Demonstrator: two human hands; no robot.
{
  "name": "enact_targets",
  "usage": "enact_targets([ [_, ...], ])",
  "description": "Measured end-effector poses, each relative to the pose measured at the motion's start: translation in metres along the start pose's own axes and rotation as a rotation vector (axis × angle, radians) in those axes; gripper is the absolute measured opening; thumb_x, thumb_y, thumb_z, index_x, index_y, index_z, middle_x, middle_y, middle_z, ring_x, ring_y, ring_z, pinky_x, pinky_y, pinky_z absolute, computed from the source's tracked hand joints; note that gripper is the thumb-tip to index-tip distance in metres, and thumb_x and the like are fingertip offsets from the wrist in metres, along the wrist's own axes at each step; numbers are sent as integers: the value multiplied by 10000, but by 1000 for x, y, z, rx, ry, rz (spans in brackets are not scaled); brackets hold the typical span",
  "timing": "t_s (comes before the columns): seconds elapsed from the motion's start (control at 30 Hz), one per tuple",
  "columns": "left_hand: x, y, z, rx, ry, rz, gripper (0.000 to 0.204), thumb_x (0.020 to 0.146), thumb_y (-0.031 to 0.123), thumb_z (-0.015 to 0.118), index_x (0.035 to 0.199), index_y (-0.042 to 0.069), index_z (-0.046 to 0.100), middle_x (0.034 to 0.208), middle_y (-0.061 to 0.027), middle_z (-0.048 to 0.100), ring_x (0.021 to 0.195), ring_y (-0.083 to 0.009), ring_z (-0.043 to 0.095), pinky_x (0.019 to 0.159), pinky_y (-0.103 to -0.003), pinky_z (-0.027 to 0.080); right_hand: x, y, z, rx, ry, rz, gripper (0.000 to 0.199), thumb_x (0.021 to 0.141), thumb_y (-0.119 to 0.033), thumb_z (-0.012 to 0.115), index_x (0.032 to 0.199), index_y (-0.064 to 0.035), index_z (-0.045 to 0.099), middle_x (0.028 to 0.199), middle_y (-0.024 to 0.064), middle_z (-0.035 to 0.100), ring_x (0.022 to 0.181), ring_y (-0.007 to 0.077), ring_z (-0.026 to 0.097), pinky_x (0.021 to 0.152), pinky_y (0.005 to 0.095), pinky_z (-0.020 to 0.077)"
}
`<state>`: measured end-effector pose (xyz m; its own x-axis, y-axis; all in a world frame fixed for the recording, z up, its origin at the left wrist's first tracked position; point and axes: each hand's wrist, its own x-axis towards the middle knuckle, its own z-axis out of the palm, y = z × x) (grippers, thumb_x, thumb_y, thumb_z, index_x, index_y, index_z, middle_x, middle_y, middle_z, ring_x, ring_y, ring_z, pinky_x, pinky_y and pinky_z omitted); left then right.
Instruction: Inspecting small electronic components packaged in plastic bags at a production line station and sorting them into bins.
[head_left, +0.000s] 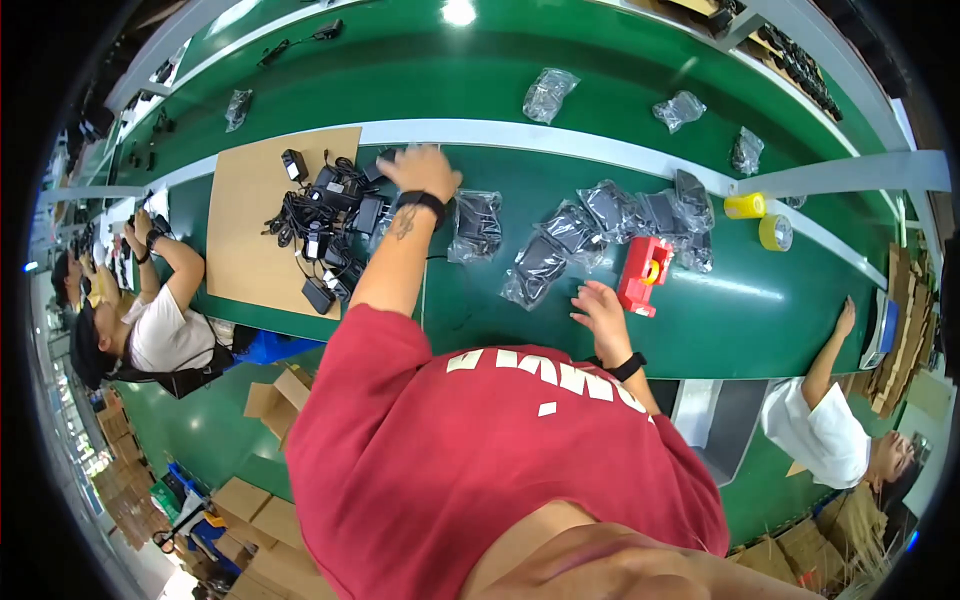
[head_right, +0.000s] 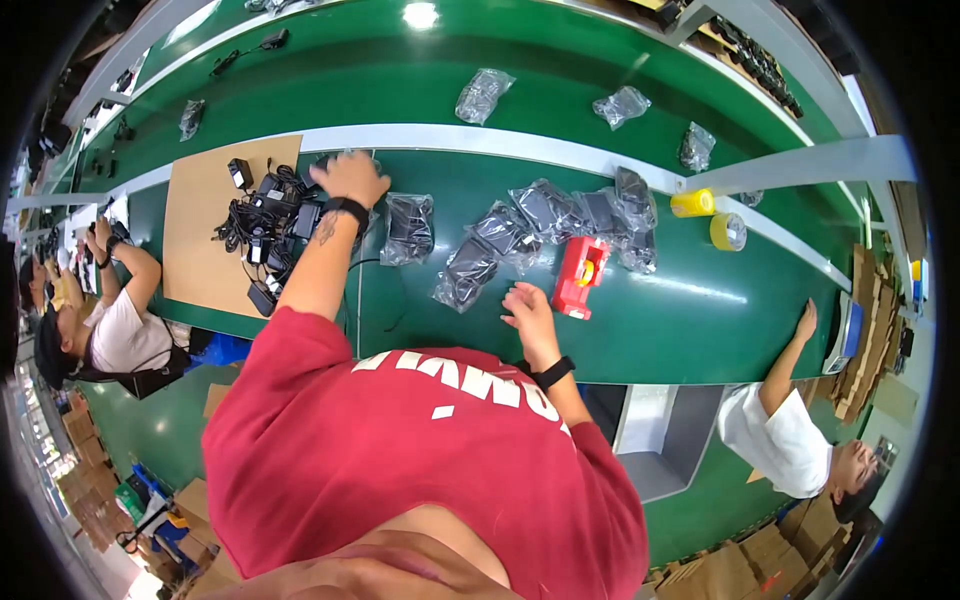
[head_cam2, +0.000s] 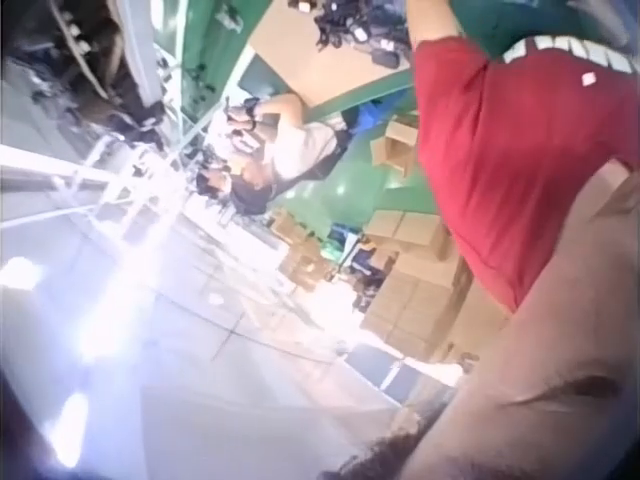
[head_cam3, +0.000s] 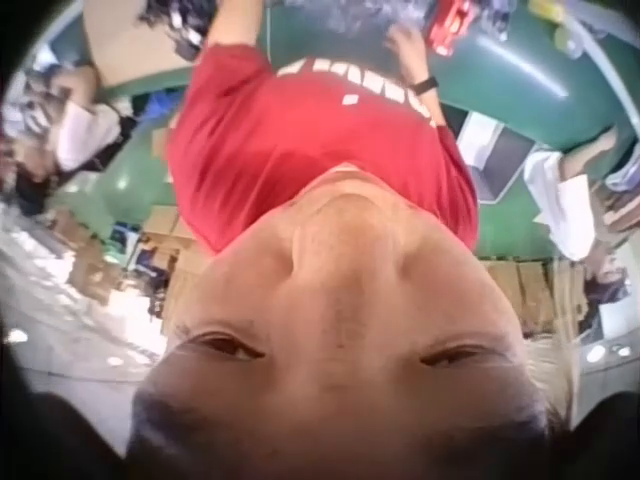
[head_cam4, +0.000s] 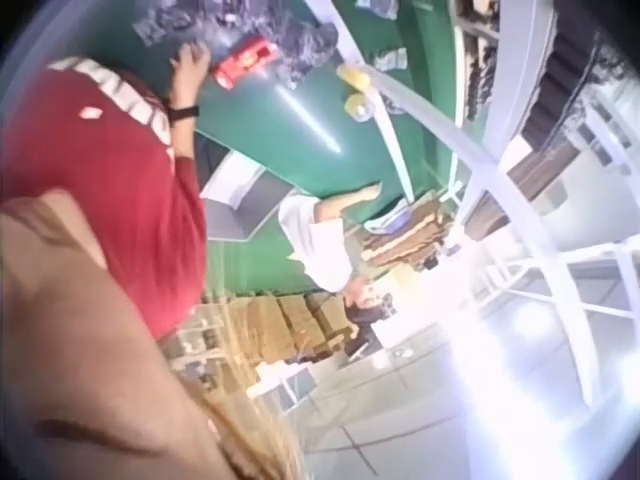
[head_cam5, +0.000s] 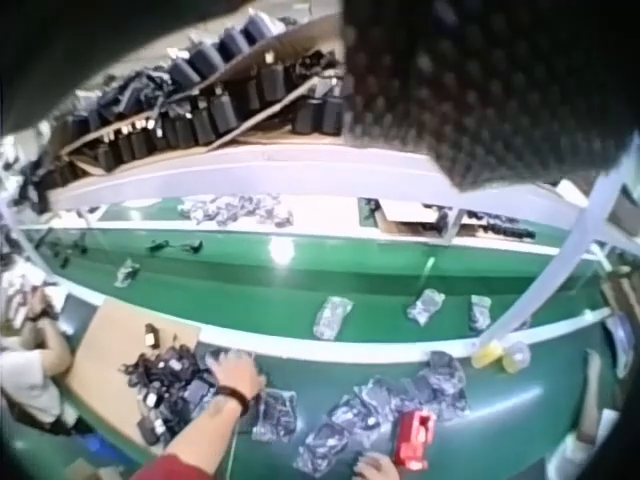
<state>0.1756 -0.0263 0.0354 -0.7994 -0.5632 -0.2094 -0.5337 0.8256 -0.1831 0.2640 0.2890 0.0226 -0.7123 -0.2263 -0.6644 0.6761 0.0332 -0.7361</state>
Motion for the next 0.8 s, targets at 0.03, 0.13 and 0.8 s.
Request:
enact_targets([
  [0.03, -10, -10, 10, -70, -61, -52, 648, 601, 349, 663, 1146, 64, 459, 1083, -150, 505, 965, -281, 522, 888, -517, 299, 1, -1, 1, -25, 33, 37, 386, 814, -187, 534, 1141, -26, 406, 1090, 98, 487, 940, 185, 515, 743, 291, 439],
  [0.13, -12, -20, 27, -153, -31, -94, 725, 599, 293, 681, 1196, 28, 365, 1034, -163, 507, 916, -292, 550, 779, -399, 422, 6, -10, 14, -42, -82, -8, 341, 827, -194, 521, 1108, -24, 429, 1060, 81, 509, 931, 167, 520, 736, 279, 437],
  [0.8, -156, 0, -30, -2102, -1119, 155, 589, 735, -2, 591, 1245, 32, 299, 1083, -103, 502, 959, -212, 535, 798, -383, 461, -26, -79, 34, -598, -55, -618, 240, 832, -213, 535, 744, 4, 588, 586, 8, 535, 543, 73, 496, 499, 234, 406],
])
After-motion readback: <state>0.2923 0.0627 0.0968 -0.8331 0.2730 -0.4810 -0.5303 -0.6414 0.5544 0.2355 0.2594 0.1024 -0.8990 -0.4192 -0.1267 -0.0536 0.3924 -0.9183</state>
